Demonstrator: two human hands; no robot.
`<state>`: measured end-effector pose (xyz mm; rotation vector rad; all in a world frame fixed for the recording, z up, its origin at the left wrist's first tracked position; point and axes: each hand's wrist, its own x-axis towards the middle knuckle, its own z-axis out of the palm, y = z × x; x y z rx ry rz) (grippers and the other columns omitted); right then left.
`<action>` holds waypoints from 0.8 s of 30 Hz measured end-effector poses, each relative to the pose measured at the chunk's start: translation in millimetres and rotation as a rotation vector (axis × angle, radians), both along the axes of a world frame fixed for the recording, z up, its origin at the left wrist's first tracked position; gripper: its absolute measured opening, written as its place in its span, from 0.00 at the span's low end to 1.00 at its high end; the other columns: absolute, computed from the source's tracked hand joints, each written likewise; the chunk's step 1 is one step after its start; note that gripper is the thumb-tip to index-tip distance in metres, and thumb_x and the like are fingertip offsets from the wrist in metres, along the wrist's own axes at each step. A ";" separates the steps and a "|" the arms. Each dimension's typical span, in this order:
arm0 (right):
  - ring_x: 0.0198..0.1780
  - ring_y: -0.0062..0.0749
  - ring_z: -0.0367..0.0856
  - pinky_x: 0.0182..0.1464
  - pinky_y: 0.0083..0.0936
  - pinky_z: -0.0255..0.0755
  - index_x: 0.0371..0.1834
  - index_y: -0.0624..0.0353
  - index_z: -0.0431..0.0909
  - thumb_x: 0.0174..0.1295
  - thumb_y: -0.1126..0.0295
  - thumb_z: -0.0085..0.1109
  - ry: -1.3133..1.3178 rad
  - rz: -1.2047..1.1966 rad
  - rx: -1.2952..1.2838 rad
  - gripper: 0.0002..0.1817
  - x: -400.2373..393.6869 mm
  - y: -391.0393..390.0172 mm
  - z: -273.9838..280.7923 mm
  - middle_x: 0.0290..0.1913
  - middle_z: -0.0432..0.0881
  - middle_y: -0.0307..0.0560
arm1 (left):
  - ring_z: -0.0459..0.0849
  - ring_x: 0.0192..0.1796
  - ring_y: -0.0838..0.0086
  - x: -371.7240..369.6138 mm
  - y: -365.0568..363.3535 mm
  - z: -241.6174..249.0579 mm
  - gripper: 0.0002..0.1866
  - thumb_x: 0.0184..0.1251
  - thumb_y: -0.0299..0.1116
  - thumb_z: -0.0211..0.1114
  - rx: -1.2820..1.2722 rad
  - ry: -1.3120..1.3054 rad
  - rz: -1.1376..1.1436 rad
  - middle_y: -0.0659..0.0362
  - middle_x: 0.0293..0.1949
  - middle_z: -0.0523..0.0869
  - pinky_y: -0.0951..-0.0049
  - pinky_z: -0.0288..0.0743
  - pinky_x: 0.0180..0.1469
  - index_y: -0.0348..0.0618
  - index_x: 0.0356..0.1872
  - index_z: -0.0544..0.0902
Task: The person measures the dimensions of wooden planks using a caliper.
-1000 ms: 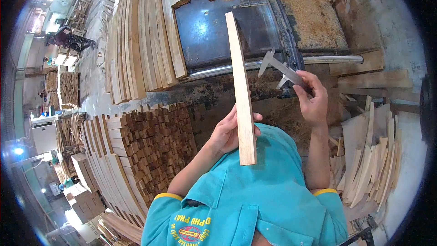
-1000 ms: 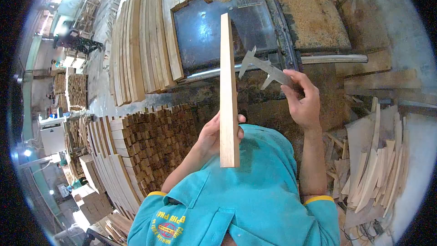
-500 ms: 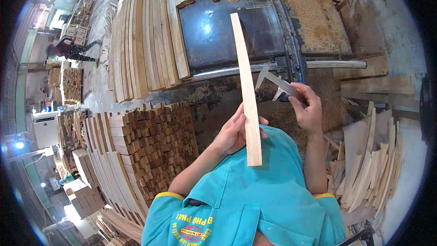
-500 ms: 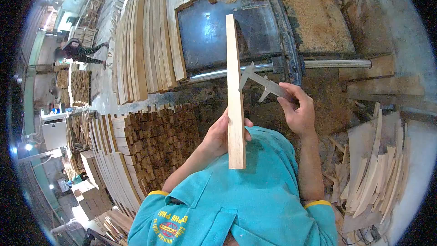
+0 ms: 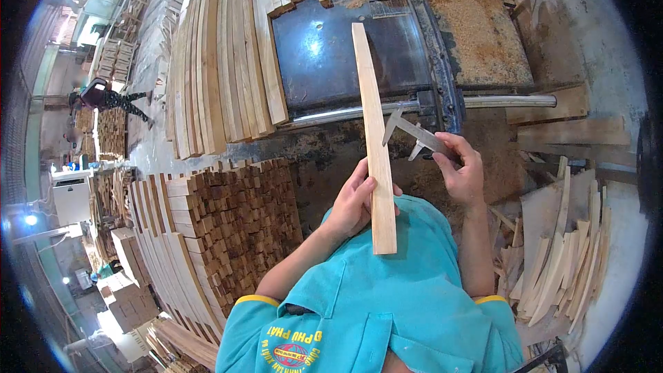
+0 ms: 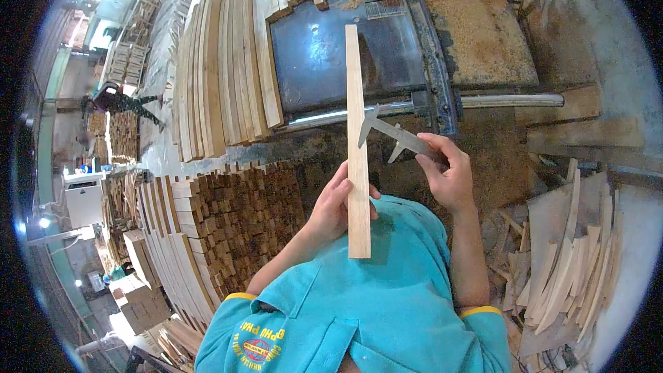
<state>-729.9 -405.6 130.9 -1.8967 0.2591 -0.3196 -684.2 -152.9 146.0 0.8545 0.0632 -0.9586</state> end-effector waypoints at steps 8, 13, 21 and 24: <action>0.48 0.35 0.89 0.54 0.31 0.79 0.58 0.58 0.84 0.62 0.77 0.72 -0.009 0.027 0.004 0.20 2.8 0.2 0.2 0.49 0.90 0.48 | 0.91 0.40 0.52 5.3 7.4 -9.7 0.42 0.69 0.45 0.45 -0.298 0.297 0.048 0.38 0.54 0.87 0.54 0.89 0.45 0.47 0.85 0.50; 0.51 0.37 0.89 0.56 0.32 0.79 0.58 0.58 0.84 0.62 0.77 0.71 -0.002 0.040 0.035 0.20 4.2 2.5 1.3 0.52 0.90 0.49 | 0.91 0.37 0.56 7.4 11.1 -10.2 0.43 0.65 0.44 0.43 -0.376 0.334 0.099 0.42 0.51 0.89 0.62 0.90 0.34 0.43 0.84 0.53; 0.50 0.37 0.89 0.54 0.31 0.80 0.58 0.59 0.84 0.62 0.78 0.71 -0.039 0.075 0.029 0.20 8.9 7.8 -2.0 0.52 0.90 0.50 | 0.91 0.37 0.56 7.2 13.6 -12.1 0.43 0.67 0.45 0.42 -0.365 0.323 0.103 0.41 0.50 0.89 0.62 0.89 0.32 0.43 0.84 0.52; 0.49 0.38 0.90 0.53 0.31 0.80 0.58 0.58 0.84 0.62 0.78 0.71 -0.063 0.100 0.020 0.20 13.7 13.7 3.1 0.50 0.90 0.50 | 0.91 0.39 0.55 3.6 15.7 -10.8 0.43 0.68 0.47 0.41 -0.290 0.267 0.055 0.40 0.48 0.88 0.62 0.89 0.32 0.43 0.85 0.51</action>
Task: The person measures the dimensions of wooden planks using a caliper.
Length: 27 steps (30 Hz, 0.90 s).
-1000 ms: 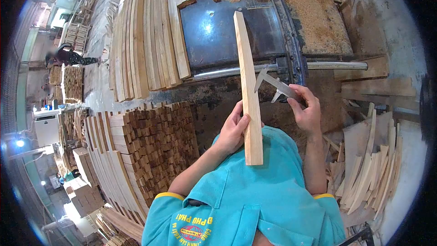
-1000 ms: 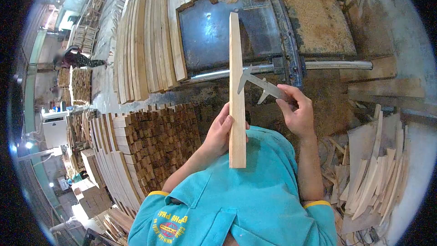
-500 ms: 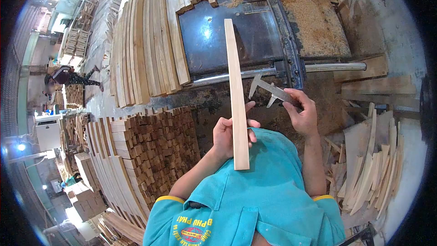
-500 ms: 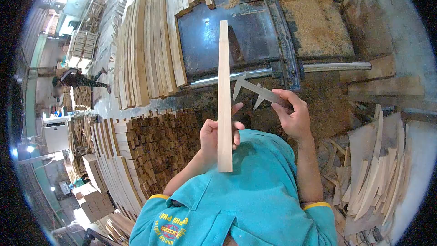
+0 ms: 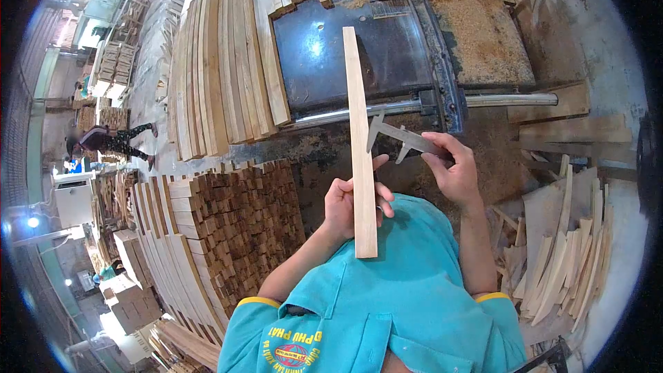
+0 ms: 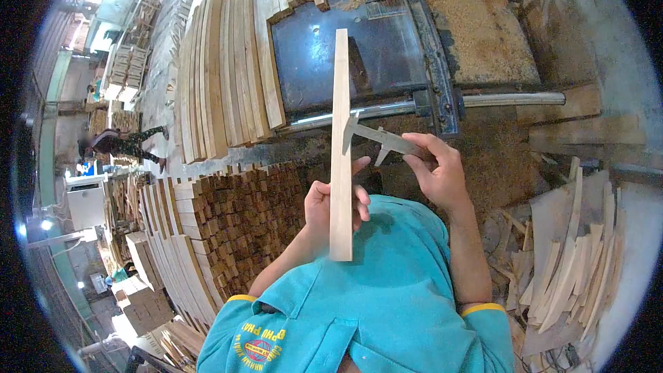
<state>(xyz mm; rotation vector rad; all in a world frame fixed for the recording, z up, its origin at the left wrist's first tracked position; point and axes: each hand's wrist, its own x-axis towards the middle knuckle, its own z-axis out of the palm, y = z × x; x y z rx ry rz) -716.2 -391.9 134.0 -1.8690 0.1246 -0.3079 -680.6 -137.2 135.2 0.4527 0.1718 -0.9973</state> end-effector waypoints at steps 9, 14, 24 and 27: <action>0.44 0.43 0.90 0.47 0.35 0.82 0.54 0.55 0.86 0.56 0.72 0.78 -0.005 0.136 -0.090 0.21 12.1 6.3 6.7 0.43 0.90 0.50 | 0.87 0.37 0.58 -8.3 2.5 -2.4 0.33 0.72 0.49 0.38 0.188 -0.144 -0.067 0.40 0.49 0.89 0.60 0.84 0.45 0.40 0.70 0.71; 0.38 0.41 0.90 0.39 0.34 0.81 0.47 0.55 0.87 0.53 0.65 0.81 0.010 0.125 -0.203 0.19 15.9 7.5 7.5 0.37 0.90 0.47 | 0.87 0.37 0.60 -7.9 -0.6 7.1 0.30 0.72 0.50 0.38 0.243 -0.184 -0.083 0.39 0.51 0.89 0.60 0.84 0.44 0.36 0.54 0.79; 0.30 0.43 0.89 0.31 0.36 0.79 0.36 0.55 0.85 0.51 0.56 0.83 0.065 0.093 -0.250 0.19 14.6 7.1 6.0 0.33 0.90 0.46 | 0.87 0.38 0.60 -6.8 -2.5 7.6 0.29 0.73 0.52 0.38 0.211 -0.213 -0.077 0.39 0.53 0.89 0.62 0.84 0.44 0.38 0.51 0.79; 0.29 0.44 0.88 0.30 0.36 0.78 0.36 0.55 0.84 0.51 0.55 0.83 0.051 0.089 -0.250 0.20 15.0 6.5 2.2 0.33 0.90 0.46 | 0.87 0.38 0.60 -7.5 -1.7 0.4 0.29 0.73 0.52 0.38 0.170 -0.211 -0.081 0.39 0.53 0.89 0.62 0.85 0.44 0.38 0.52 0.79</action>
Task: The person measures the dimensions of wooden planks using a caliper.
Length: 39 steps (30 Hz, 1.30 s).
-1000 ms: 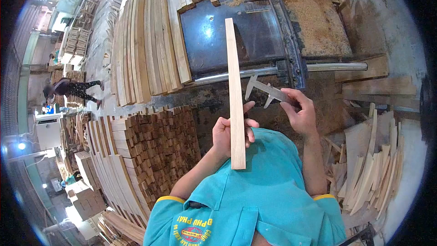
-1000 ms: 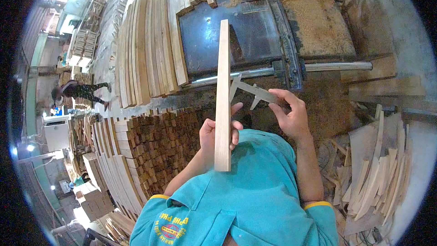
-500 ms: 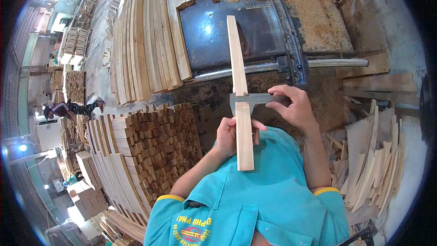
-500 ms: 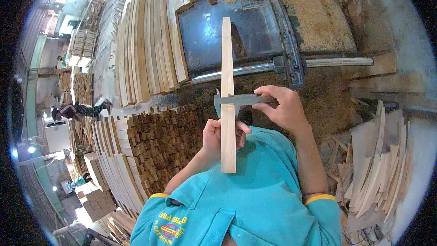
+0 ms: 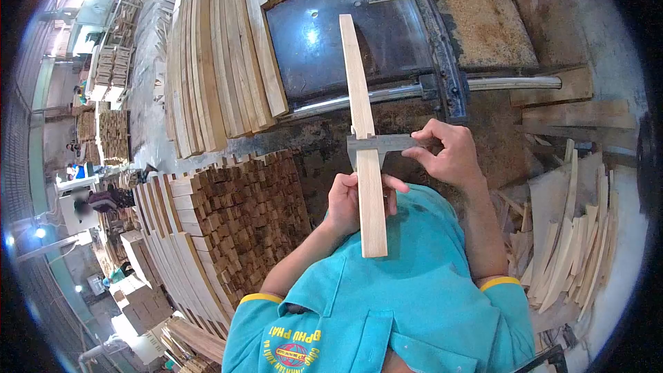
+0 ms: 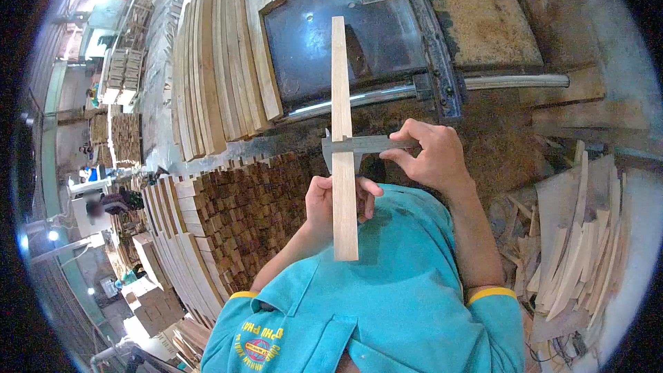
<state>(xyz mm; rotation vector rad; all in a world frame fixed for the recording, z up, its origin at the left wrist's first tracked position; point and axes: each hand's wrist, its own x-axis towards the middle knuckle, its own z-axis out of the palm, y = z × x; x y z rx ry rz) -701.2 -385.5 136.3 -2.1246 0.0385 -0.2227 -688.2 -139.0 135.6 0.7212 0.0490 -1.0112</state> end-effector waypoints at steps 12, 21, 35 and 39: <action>0.28 0.41 0.88 0.30 0.35 0.78 0.35 0.55 0.83 0.51 0.55 0.84 0.025 -0.008 0.020 0.20 0.7 -3.9 3.3 0.32 0.90 0.46 | 0.87 0.39 0.61 1.7 -4.5 7.5 0.33 0.73 0.54 0.37 0.031 -0.025 -0.029 0.40 0.53 0.89 0.61 0.84 0.45 0.34 0.52 0.80; 0.28 0.39 0.88 0.31 0.34 0.79 0.35 0.56 0.84 0.51 0.57 0.84 -0.004 -0.018 0.044 0.20 -0.4 -5.9 2.5 0.30 0.89 0.46 | 0.87 0.39 0.62 0.7 -7.6 6.4 0.34 0.74 0.56 0.37 0.017 -0.021 -0.024 0.40 0.53 0.89 0.62 0.84 0.45 0.35 0.50 0.81; 0.44 0.36 0.91 0.51 0.33 0.82 0.52 0.58 0.82 0.61 0.74 0.75 -0.089 -0.130 0.211 0.17 -9.0 -25.7 -15.2 0.45 0.90 0.48 | 0.90 0.36 0.63 0.6 -25.1 29.1 0.34 0.80 0.58 0.58 0.258 -0.179 0.039 0.45 0.40 0.88 0.64 0.89 0.42 0.43 0.73 0.65; 0.45 0.37 0.91 0.54 0.34 0.82 0.51 0.58 0.83 0.61 0.73 0.77 -0.062 -0.094 0.199 0.17 -8.3 -29.6 -10.9 0.44 0.91 0.47 | 0.90 0.38 0.66 -1.5 -20.1 13.8 0.33 0.81 0.56 0.58 0.381 -0.280 0.028 0.51 0.40 0.85 0.64 0.89 0.41 0.43 0.72 0.64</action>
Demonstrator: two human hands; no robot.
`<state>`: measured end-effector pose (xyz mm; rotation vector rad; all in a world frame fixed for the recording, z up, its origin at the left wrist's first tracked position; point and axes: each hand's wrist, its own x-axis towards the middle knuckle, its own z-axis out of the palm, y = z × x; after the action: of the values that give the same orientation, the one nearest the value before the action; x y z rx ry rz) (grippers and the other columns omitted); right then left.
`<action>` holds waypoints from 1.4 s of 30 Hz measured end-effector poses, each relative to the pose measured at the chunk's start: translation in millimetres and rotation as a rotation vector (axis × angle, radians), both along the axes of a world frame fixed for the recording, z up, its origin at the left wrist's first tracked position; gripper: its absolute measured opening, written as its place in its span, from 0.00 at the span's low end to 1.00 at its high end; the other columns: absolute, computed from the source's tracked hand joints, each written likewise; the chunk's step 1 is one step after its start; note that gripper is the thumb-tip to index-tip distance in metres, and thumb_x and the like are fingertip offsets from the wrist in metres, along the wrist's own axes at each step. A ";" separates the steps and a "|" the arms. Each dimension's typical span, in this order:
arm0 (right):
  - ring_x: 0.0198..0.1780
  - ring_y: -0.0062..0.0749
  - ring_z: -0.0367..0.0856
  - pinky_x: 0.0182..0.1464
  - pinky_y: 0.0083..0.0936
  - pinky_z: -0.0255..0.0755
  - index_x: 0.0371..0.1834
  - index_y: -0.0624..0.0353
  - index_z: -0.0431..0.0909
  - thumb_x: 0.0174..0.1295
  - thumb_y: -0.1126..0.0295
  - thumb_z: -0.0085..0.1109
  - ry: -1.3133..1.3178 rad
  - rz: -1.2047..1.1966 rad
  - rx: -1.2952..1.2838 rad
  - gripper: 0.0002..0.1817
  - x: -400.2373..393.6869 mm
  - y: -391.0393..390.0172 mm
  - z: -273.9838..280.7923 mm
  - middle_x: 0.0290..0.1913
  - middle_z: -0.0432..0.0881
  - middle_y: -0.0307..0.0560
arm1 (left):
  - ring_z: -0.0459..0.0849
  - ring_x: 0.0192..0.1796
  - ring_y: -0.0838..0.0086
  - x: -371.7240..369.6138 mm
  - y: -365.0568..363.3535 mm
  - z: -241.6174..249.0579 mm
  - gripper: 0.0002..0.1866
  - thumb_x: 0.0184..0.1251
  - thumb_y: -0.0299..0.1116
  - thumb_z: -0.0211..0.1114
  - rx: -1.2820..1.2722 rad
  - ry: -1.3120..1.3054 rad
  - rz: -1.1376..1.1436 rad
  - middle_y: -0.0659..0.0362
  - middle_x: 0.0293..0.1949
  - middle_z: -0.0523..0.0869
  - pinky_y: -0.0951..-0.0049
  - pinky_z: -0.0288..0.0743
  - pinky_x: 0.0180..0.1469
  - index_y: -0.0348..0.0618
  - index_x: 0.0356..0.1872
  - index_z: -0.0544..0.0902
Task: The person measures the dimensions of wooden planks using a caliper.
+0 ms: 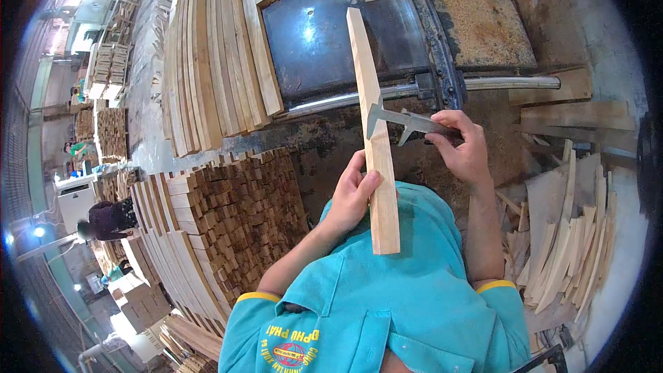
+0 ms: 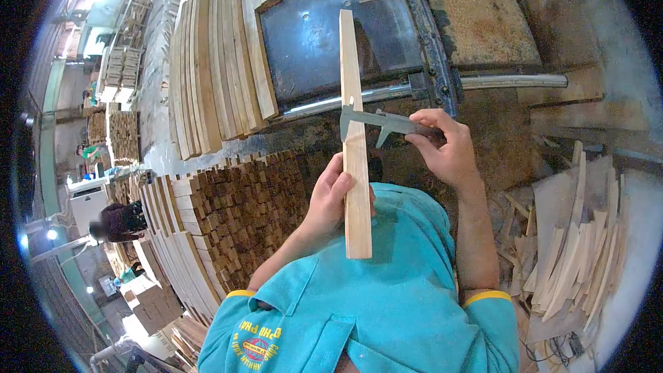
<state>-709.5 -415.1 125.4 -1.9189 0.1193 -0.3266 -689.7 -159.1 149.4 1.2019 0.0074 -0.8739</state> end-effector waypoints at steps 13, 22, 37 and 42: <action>0.35 0.28 0.89 0.41 0.28 0.82 0.37 0.60 0.85 0.51 0.63 0.86 0.060 0.057 -0.046 0.19 12.3 3.2 -0.6 0.33 0.90 0.45 | 0.90 0.43 0.67 -0.4 4.0 5.3 0.29 0.84 0.50 0.53 0.009 0.018 -0.033 0.51 0.41 0.85 0.66 0.88 0.43 0.43 0.74 0.62; 0.29 0.28 0.87 0.35 0.28 0.80 0.34 0.60 0.84 0.48 0.61 0.88 0.042 0.044 -0.137 0.21 14.1 4.9 2.1 0.29 0.88 0.45 | 0.89 0.45 0.67 -2.2 5.5 7.6 0.26 0.85 0.47 0.50 0.000 0.028 -0.012 0.51 0.41 0.86 0.66 0.87 0.45 0.44 0.74 0.63; 0.31 0.31 0.89 0.36 0.29 0.82 0.35 0.59 0.83 0.49 0.59 0.87 0.067 0.041 -0.139 0.21 10.8 3.8 4.4 0.30 0.89 0.45 | 0.92 0.46 0.64 2.6 5.5 6.6 0.26 0.84 0.45 0.55 -0.051 0.018 -0.048 0.54 0.44 0.83 0.63 0.88 0.50 0.39 0.70 0.63; 0.31 0.31 0.88 0.36 0.29 0.81 0.35 0.59 0.83 0.50 0.59 0.86 0.104 0.041 -0.143 0.21 10.1 2.9 2.5 0.31 0.89 0.45 | 0.92 0.46 0.64 2.4 5.3 5.6 0.26 0.84 0.44 0.55 -0.060 0.035 -0.046 0.53 0.45 0.83 0.63 0.88 0.50 0.39 0.70 0.63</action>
<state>-699.4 -412.2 127.9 -2.0780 0.1278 -0.2120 -687.3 -153.8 155.0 1.1344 -0.0180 -0.9298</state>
